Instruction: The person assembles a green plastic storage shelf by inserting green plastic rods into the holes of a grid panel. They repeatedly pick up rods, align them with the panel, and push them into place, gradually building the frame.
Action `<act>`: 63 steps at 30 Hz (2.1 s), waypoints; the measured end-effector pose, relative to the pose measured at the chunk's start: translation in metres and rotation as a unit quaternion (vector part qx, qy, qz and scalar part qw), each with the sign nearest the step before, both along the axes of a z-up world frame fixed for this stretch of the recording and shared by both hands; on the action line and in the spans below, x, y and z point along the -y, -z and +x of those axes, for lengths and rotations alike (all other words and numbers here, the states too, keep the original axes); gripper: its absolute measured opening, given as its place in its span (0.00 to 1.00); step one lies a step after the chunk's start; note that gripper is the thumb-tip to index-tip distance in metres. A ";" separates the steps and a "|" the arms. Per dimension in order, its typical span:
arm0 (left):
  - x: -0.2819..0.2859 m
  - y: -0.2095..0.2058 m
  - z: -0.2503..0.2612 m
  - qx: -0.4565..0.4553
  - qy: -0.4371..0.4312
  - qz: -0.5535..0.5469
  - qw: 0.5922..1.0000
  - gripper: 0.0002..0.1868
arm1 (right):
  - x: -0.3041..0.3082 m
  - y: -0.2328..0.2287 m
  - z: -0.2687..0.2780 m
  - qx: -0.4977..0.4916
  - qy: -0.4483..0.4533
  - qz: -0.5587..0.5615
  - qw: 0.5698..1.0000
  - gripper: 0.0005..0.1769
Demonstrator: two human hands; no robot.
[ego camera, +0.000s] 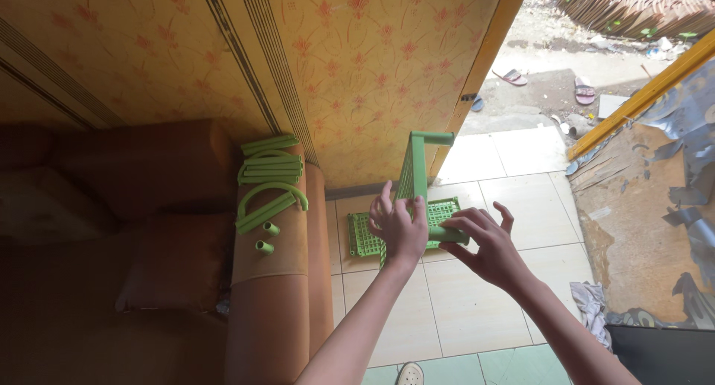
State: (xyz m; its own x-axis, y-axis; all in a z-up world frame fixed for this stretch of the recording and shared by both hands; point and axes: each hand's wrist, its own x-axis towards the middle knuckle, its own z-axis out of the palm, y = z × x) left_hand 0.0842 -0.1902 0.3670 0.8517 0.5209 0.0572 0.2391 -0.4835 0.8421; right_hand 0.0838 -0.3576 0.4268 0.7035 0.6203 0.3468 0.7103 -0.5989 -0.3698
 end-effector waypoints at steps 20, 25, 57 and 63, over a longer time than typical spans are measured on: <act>-0.008 -0.034 0.000 -0.006 0.003 -0.013 1.000 0.21 | -0.004 -0.036 0.009 0.063 -0.028 -0.012 0.998 0.19; -0.001 -0.030 0.004 0.003 -0.012 0.006 1.000 0.21 | 0.000 -0.033 0.008 0.058 -0.034 -0.013 0.998 0.16; -0.006 -0.015 -0.004 0.029 0.097 0.100 0.990 0.29 | 0.010 -0.010 0.002 0.116 -0.017 -0.046 0.992 0.16; -0.013 -0.010 -0.009 -0.008 0.116 0.073 0.991 0.28 | 0.012 -0.006 0.006 0.050 -0.049 -0.041 0.997 0.15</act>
